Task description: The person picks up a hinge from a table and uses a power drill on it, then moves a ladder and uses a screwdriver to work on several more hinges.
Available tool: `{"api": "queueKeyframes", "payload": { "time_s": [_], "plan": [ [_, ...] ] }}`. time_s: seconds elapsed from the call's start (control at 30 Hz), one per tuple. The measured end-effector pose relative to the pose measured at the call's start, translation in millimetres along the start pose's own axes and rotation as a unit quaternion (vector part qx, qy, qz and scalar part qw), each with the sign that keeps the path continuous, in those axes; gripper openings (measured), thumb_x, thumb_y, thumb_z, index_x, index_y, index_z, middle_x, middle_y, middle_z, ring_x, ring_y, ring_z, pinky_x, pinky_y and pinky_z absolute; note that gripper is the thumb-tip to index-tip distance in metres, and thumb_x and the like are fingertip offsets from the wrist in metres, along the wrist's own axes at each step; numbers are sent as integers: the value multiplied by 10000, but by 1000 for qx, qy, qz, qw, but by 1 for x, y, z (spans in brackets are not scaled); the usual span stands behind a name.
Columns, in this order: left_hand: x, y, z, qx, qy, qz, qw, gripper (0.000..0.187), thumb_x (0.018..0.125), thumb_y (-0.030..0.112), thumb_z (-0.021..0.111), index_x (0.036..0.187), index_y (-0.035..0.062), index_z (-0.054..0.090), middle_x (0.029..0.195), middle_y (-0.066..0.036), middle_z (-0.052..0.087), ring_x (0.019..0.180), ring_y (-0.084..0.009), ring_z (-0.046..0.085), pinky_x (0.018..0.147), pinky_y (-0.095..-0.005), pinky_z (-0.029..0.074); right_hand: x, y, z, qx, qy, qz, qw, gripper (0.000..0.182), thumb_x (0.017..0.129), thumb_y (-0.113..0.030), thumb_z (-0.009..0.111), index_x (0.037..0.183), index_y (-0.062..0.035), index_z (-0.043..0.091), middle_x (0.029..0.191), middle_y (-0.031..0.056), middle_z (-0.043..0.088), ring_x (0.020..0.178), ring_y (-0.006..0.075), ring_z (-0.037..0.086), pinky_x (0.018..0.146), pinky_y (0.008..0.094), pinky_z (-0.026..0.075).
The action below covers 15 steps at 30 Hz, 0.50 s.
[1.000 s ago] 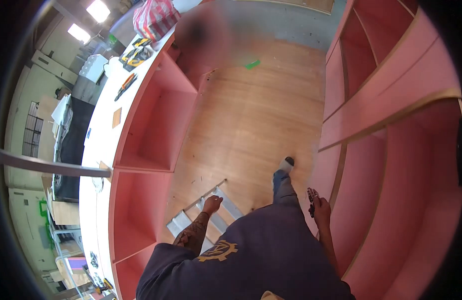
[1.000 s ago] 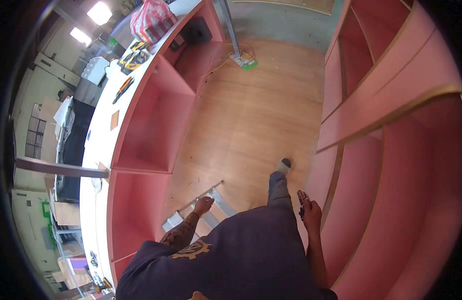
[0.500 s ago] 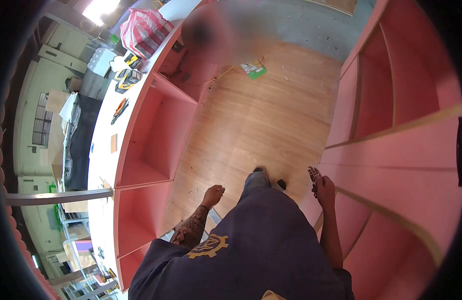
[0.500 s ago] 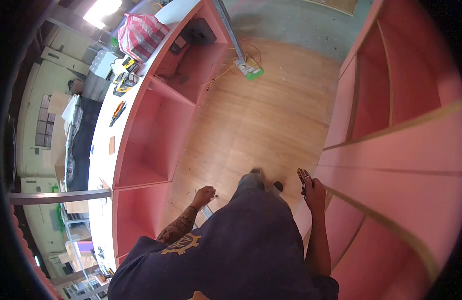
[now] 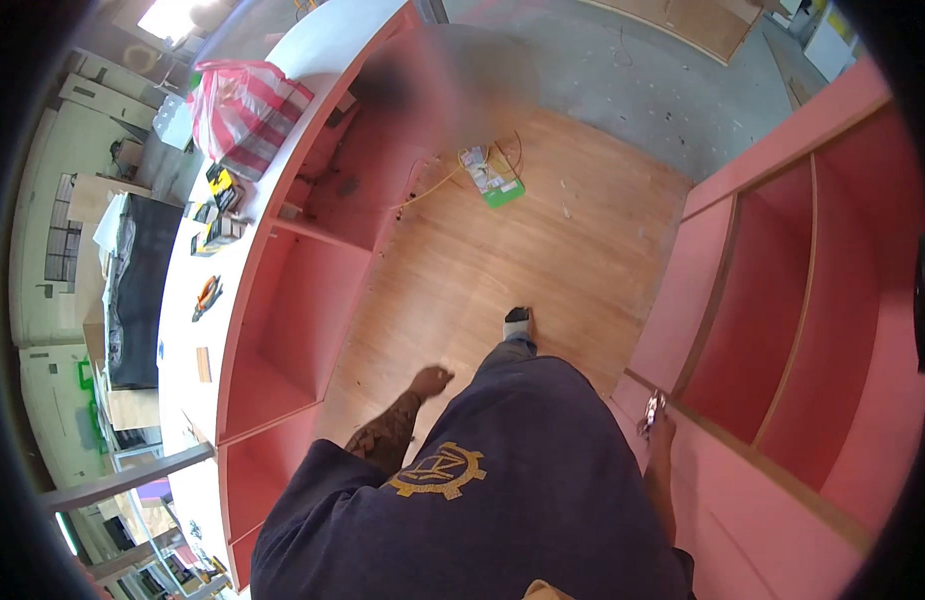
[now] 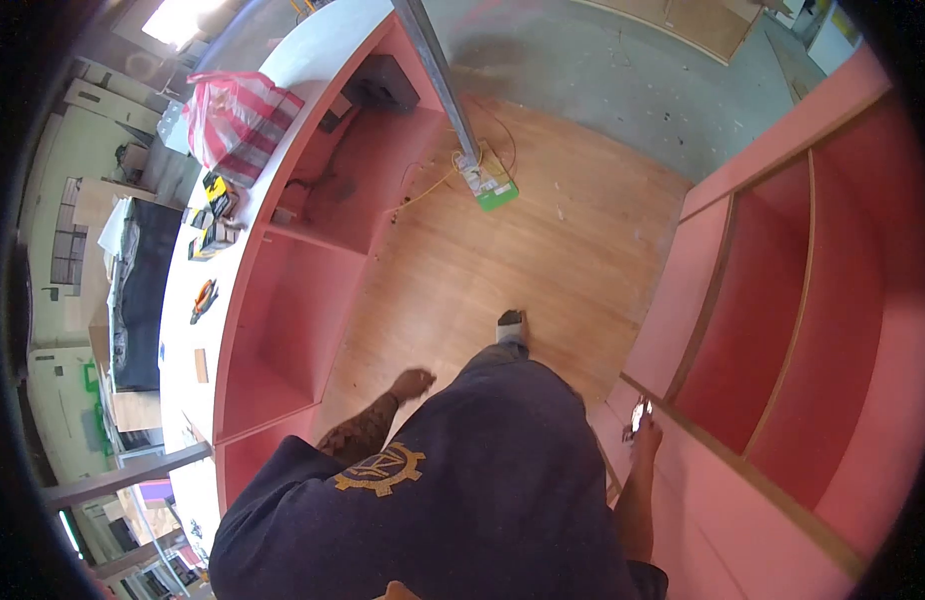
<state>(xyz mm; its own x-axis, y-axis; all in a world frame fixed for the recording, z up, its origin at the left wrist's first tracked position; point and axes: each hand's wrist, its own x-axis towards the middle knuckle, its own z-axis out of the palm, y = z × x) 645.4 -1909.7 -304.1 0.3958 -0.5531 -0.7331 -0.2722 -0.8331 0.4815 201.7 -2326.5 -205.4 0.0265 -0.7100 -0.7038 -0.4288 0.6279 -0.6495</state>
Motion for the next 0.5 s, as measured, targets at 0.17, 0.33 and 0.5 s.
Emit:
{"api": "queueKeyframes", "payload": {
  "time_s": [0.17,0.33,0.5],
  "plan": [
    [128,126,-177,78,171,141,972,345,1017,357,639,1097,35,734,1094,-208,738,1056,-428,689,916,-490,559,-11,-27,24,-183,28,85,979,420,1075,-448,604,915,-70,692,705,118,687,551,223,673,468,368,494],
    [230,230,-252,-58,213,123,968,417,1004,366,672,1193,-1,731,1167,-253,747,1098,-419,717,949,-474,571,29,-91,61,-255,-39,53,965,431,1071,-463,606,932,-69,711,721,138,696,573,250,684,489,386,503],
    [266,335,-257,26,111,119,986,460,1017,391,633,1256,7,713,1222,-248,731,1176,-409,690,984,-456,557,134,-170,93,-318,-108,8,942,443,1067,-478,609,948,-68,729,737,157,705,594,277,694,511,404,512]
  ]
}}
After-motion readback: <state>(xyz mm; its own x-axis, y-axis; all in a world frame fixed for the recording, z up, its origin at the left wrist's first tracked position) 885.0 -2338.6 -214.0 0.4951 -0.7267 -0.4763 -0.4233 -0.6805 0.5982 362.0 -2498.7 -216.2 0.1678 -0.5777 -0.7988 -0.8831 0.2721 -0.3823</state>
